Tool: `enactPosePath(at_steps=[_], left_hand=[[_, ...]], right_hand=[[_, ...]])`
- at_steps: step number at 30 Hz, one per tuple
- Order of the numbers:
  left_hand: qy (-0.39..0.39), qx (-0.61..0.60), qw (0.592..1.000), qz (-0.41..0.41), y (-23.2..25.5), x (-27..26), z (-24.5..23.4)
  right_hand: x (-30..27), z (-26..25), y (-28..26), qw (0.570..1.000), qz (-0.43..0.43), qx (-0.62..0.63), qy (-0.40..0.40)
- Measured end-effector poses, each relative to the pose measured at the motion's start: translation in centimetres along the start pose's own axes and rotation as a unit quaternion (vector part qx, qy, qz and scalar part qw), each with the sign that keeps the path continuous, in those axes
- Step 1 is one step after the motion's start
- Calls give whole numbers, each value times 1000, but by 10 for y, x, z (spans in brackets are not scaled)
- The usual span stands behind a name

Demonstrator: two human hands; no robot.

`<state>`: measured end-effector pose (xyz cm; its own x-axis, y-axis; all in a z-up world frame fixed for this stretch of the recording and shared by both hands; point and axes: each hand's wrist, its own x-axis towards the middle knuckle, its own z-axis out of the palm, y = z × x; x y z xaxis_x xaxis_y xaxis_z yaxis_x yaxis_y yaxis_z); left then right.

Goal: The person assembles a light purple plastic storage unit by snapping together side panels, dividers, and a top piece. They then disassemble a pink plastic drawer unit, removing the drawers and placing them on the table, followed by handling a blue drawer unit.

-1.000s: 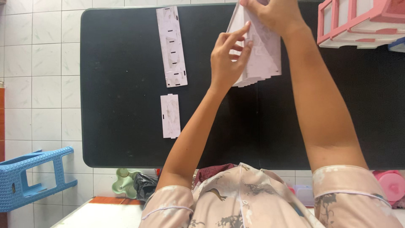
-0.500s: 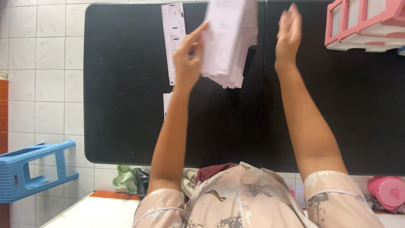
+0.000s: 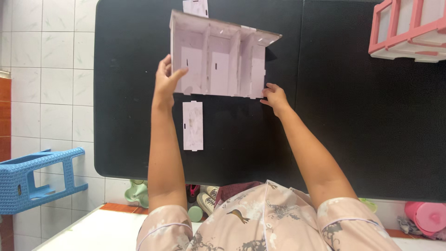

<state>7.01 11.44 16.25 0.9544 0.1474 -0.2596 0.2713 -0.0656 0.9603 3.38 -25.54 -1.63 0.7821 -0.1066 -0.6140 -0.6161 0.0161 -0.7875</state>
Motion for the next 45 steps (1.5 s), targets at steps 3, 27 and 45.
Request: enactPosePath(at_steps=[3, 27, 45], left_hand=[[-15, -97, 995, -7, -34, 2, 2], [-90, 39, 995, -22, -164, 2, 102], [209, 440, 871, -61, -182, -106, 35]], right_hand=[[2, -7, 1, 1000, -10, 2, 24], [-48, -132, -1, 977, -26, -90, 190], [-37, -135, 15, 936, -74, -288, 187]])
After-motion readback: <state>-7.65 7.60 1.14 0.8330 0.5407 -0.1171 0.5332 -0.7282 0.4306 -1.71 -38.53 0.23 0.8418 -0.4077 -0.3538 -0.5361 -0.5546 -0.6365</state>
